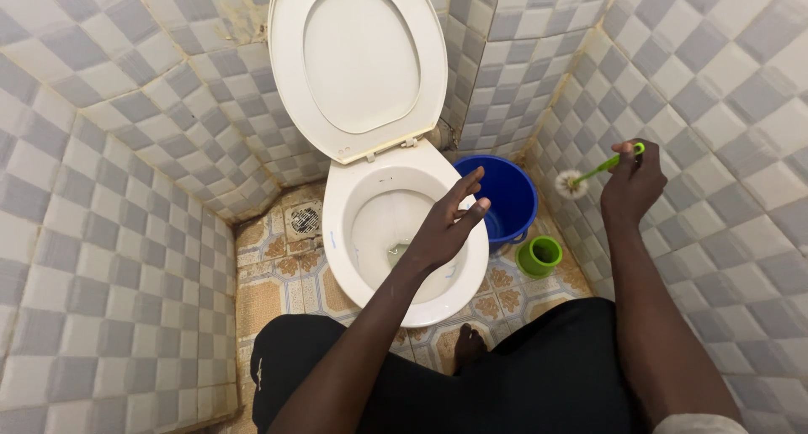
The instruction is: The person pours blue toilet cleaner into the bowl, then uses a green toilet brush to scrub the inside of the bowl. The person is sitting on the floor during the task.
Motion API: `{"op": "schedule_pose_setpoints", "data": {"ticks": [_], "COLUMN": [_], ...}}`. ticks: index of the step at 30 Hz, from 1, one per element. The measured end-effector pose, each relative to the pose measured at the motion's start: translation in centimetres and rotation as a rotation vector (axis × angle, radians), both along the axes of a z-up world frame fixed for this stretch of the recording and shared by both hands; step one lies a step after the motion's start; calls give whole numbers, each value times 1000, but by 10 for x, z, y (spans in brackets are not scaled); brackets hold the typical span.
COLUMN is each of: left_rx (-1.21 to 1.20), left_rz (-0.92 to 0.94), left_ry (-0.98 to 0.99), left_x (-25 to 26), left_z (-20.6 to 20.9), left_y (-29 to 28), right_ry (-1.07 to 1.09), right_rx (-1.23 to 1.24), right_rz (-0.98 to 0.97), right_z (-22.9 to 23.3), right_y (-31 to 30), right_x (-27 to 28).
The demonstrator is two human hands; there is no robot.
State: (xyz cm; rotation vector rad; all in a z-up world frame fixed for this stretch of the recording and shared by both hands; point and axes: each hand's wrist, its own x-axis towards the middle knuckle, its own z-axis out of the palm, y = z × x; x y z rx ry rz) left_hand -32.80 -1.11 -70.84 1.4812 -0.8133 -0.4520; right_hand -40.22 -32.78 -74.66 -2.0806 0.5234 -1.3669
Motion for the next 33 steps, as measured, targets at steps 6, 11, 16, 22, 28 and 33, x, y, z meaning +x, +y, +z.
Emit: {"op": "schedule_pose_setpoints", "data": {"ticks": [6,11,16,22,28,33], "left_rx": [4,13,1,55,76,103], "left_rz": [1,17,46,169,185,220], "left_ry": [-6,-2,-18,-18,-6,-10], "left_x": [0,3,4,11,15,15], "left_z": [-7,-11,-11,-4,-5,-3], "left_y": [-4,-1,7,20,27,32], "right_ry": [-79,-32,127,440,502,565], "right_rx": [106,248,492,78,-35,-58], "right_rz": [198,358,499,315,93,37], "right_z": [8,-26,-108,-109,-102,-108], "right_y": [18,15,-12,6,11,6], "right_x": [15,38,71,84,87,88]}}
